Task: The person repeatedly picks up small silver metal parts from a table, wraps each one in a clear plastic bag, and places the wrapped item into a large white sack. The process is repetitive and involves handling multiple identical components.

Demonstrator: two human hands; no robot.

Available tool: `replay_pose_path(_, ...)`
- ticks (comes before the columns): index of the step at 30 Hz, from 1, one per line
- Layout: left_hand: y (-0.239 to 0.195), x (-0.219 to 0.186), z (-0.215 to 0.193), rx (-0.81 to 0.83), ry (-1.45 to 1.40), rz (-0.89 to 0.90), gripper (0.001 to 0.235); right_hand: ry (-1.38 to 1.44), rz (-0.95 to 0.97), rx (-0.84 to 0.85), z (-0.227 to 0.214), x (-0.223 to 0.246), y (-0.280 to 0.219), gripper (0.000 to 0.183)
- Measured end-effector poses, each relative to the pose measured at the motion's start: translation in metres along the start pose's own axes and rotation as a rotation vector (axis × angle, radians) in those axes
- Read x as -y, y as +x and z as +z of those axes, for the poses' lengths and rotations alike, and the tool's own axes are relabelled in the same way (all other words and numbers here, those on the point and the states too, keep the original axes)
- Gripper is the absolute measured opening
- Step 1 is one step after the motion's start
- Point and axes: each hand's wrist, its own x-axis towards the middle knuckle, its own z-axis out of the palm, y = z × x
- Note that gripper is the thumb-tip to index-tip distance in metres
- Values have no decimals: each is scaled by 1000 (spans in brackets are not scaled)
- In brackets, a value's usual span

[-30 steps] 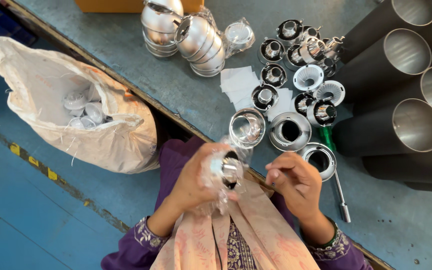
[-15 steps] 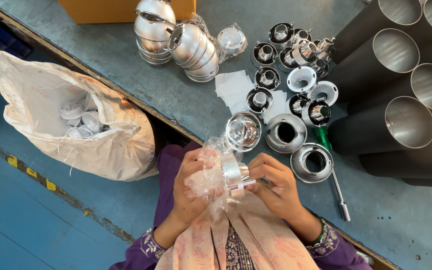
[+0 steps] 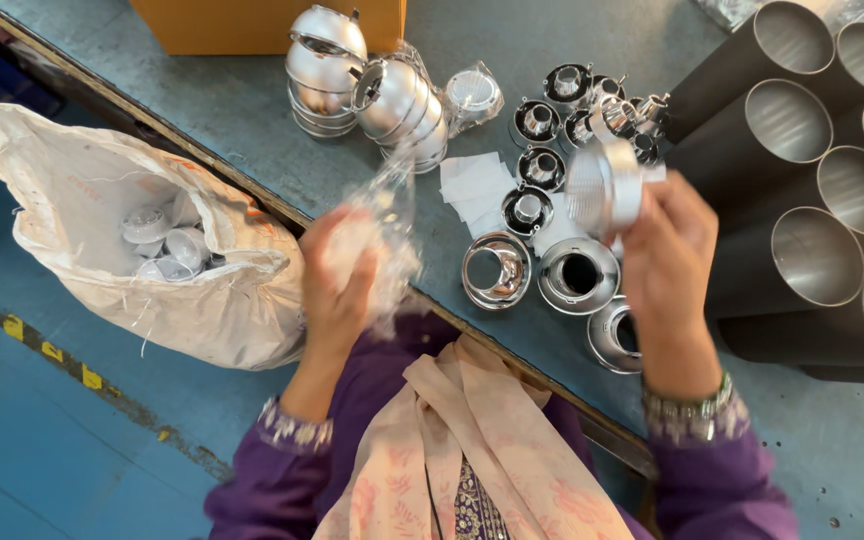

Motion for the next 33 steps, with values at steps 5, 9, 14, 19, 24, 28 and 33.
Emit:
replay_pose_path(5,27,17,35,128,332,-76,47,-521,-171,-51,17,-28,134,13)
replay_pose_path(9,17,19,44,-4,439,254,35,-1126,-332,67,12,-85,205,13)
replay_pose_path(14,17,17,40,78,461,291,21,-1541,-249,145,-3,-141,234,14)
replay_pose_path(19,30,20,47,91,526,327,35,-1566,-142,285,18,-144,241,34)
replay_pose_path(24,33,29,55,61,626,352,30,-1331,-492,820,43,-128,231,70)
replay_pose_path(28,30,28,58,48,640,323,27,-1513,-193,752,52,-123,214,49)
replay_pose_path(33,30,24,57,19,632,280,21,-1183,-153,348,51,-80,220,38)
